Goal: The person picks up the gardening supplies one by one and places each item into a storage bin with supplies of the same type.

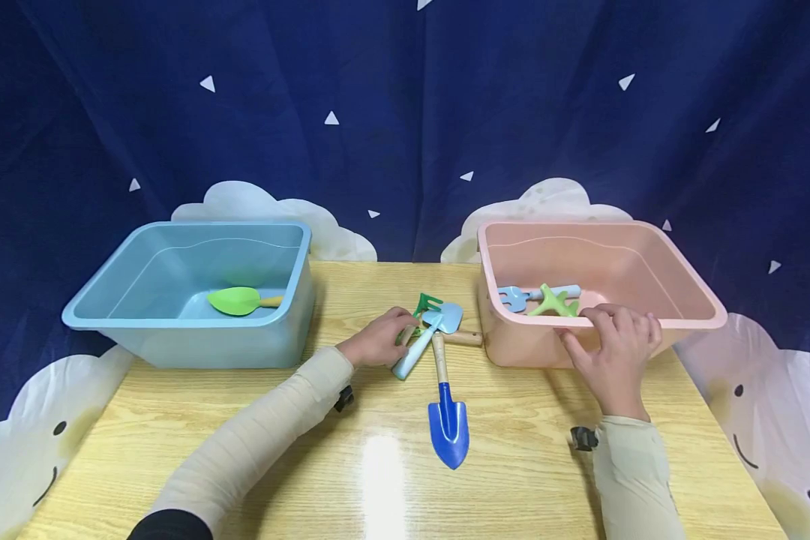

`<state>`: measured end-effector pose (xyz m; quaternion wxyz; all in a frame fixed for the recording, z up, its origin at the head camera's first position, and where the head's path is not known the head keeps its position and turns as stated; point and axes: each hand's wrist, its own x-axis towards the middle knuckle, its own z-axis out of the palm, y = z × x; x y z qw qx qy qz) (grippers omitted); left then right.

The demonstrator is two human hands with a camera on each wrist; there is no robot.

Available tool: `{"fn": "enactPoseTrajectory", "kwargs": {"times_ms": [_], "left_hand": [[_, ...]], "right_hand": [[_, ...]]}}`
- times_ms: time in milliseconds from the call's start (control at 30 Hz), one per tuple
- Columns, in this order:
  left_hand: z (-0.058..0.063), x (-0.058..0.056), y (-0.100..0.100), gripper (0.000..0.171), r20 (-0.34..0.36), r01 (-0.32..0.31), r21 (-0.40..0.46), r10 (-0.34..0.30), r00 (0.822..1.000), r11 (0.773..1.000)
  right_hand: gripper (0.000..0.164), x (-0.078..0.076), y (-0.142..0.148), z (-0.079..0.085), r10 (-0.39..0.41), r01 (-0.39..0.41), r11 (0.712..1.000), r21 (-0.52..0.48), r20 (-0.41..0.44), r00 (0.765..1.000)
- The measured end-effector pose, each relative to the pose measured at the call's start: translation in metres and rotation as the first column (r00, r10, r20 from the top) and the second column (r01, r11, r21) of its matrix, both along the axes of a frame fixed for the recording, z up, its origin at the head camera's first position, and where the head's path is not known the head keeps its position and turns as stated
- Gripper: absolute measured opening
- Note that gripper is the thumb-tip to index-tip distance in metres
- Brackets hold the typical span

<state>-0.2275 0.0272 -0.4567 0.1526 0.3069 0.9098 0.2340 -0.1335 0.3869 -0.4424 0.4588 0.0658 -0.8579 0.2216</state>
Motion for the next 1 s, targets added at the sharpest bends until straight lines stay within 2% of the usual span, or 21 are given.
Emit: {"fn": "enactPoseTrajectory", "kwargs": {"times_ms": [133,300,500,700,800,1000], "left_hand": [[-0.002,0.0,0.01,0.052,0.01,-0.037,0.044,0.037,0.999,0.998],[-0.007,-0.003,0.017,0.058,0.036,-0.125,0.118,0.121,0.992,0.985],[-0.012,-0.004,0.02,0.06,0.005,-0.187,0.16,0.189,0.982,0.969],[-0.01,-0.004,0.022,0.053,-0.028,-0.202,0.16,0.209,0.978,0.966],[-0.009,-0.006,0.021,0.053,-0.021,-0.2,0.152,0.205,0.979,0.968],[-0.005,-0.008,0.02,0.06,0.069,-0.194,0.135,0.187,0.98,0.972]], "right_hand": [[0.078,0.0,0.001,0.001,-0.007,0.007,1.0,-0.004,-0.004,1.0],[0.079,0.0,0.0,0.002,0.004,-0.004,1.0,-0.015,0.004,1.0],[0.077,0.0,-0.002,0.001,0.008,-0.008,1.0,-0.011,0.0,1.0],[0.077,0.0,-0.001,0.001,0.008,-0.008,1.0,-0.012,0.004,1.0],[0.077,0.0,-0.001,0.001,0.007,-0.007,1.0,-0.015,0.004,1.0],[0.075,-0.001,-0.002,0.001,0.006,-0.007,1.0,-0.015,-0.005,1.0]]}}
